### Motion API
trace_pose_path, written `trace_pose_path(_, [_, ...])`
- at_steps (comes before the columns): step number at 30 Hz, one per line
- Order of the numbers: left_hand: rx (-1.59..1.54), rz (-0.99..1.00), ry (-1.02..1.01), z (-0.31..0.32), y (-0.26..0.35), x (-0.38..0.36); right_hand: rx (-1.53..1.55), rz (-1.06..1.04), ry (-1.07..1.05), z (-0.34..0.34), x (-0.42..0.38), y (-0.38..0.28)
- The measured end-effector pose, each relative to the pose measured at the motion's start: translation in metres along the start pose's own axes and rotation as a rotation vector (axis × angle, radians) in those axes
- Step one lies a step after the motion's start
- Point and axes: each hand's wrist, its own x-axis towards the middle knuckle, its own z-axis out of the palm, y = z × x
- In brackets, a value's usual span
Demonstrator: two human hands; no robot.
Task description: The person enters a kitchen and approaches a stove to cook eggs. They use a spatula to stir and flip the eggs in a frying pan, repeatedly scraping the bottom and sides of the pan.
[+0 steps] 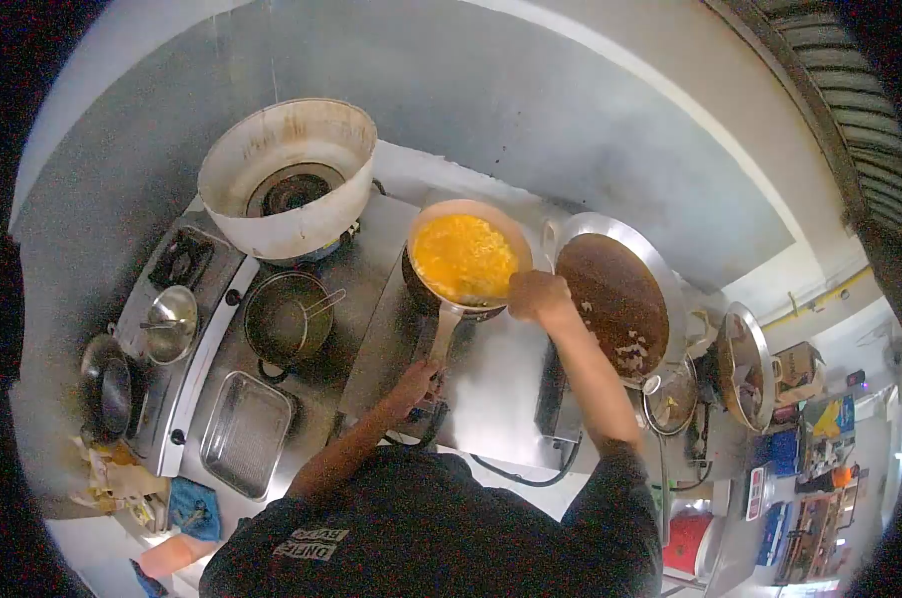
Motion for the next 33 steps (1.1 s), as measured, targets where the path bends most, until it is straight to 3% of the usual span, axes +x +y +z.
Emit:
trace_pose_path(5, [-0.005,0.010,0.043,0.002,0.005,-0.007,0.052,-0.009,0.006,0.020,0.019,-0.021])
trace_pose_path(10, [0.005,0.045,-0.052,-0.005,-0.009,0.006,0.065,-0.005,0.165,0.028,0.050,-0.032])
trace_pose_path(20, [0.007,0.021,0.044,-0.002,-0.003,0.002,0.075,-0.031,0.137,0.016,0.122,-0.032])
trace_pose_path(22, [0.010,0.068,-0.069,-0.007,-0.008,0.006,0.068,0.007,0.148,0.020,0.135,-0.028])
trace_pose_path(25, [-0.012,-0.004,0.032,-0.001,0.001,-0.003,0.078,0.050,0.174,0.016,0.139,-0.018])
trace_pose_path(29, [0.022,0.054,0.027,-0.008,-0.009,0.011,0.008,0.008,0.245,0.013,0.133,0.018])
trace_pose_path(33, [0.098,0.017,0.003,-0.005,-0.001,0.002,0.123,0.004,0.067,-0.014,0.080,0.048])
